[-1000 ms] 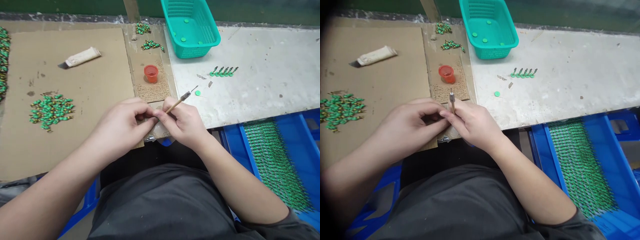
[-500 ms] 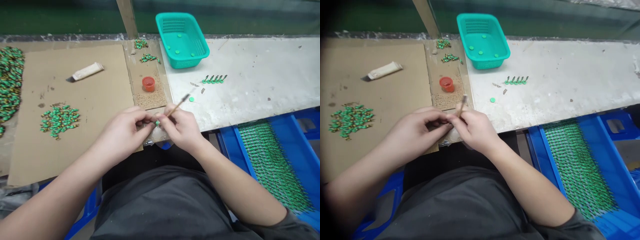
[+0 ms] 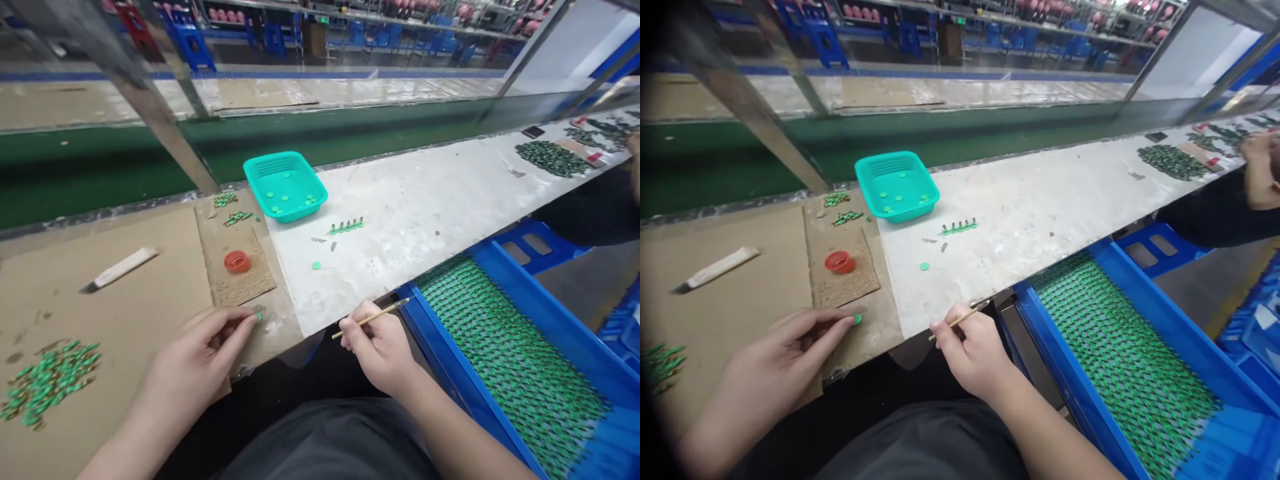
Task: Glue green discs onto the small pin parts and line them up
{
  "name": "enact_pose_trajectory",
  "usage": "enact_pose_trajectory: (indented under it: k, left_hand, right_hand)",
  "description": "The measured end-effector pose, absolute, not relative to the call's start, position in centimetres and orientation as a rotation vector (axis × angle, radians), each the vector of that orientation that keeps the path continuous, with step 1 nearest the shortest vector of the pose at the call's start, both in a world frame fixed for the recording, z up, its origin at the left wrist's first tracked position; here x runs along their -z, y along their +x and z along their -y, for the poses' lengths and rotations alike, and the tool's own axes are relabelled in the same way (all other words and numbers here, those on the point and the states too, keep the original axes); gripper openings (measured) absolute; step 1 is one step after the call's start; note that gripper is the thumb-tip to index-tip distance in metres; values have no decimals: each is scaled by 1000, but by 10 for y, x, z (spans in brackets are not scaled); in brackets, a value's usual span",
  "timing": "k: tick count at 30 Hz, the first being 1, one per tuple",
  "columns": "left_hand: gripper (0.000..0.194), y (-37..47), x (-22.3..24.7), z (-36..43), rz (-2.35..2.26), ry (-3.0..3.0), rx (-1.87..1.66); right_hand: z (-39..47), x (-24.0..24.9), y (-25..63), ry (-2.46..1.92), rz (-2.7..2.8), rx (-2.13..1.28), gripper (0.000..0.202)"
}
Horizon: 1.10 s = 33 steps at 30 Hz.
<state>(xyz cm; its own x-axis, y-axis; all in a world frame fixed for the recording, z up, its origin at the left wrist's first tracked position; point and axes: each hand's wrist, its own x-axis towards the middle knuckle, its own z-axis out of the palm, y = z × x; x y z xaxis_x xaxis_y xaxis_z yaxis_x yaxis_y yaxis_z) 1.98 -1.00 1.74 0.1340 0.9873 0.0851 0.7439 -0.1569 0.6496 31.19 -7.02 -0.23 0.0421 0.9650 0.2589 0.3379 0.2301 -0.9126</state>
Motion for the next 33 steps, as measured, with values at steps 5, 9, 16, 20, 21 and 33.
enact_pose_trajectory:
  k: [5,9,16,20,21,33]
  left_hand:
    - [30,82,-52,-37,-1431,2102,-671]
    - [28,167,-61,-105,-1146,2385,-654]
    - [23,233,-35,-168,-1060,2676,-626]
    - [27,238,-26,-170,-1094,2735,-604]
    - [28,240,-25,-170,-1104,2741,-598]
    - [34,171,-79,-132,-1431,2495,-265]
  right_hand:
    - [73,3,331,-1292,1449,-750,36]
    - [70,3,347,-1295,1398,-721,36]
    - [81,4,376,-1340,1308,-706,34]
    - [83,8,386,-1368,1284,-726,34]
    - [83,9,387,-1369,1283,-732,34]
    - [86,6,393,-1344,1360,-790,28]
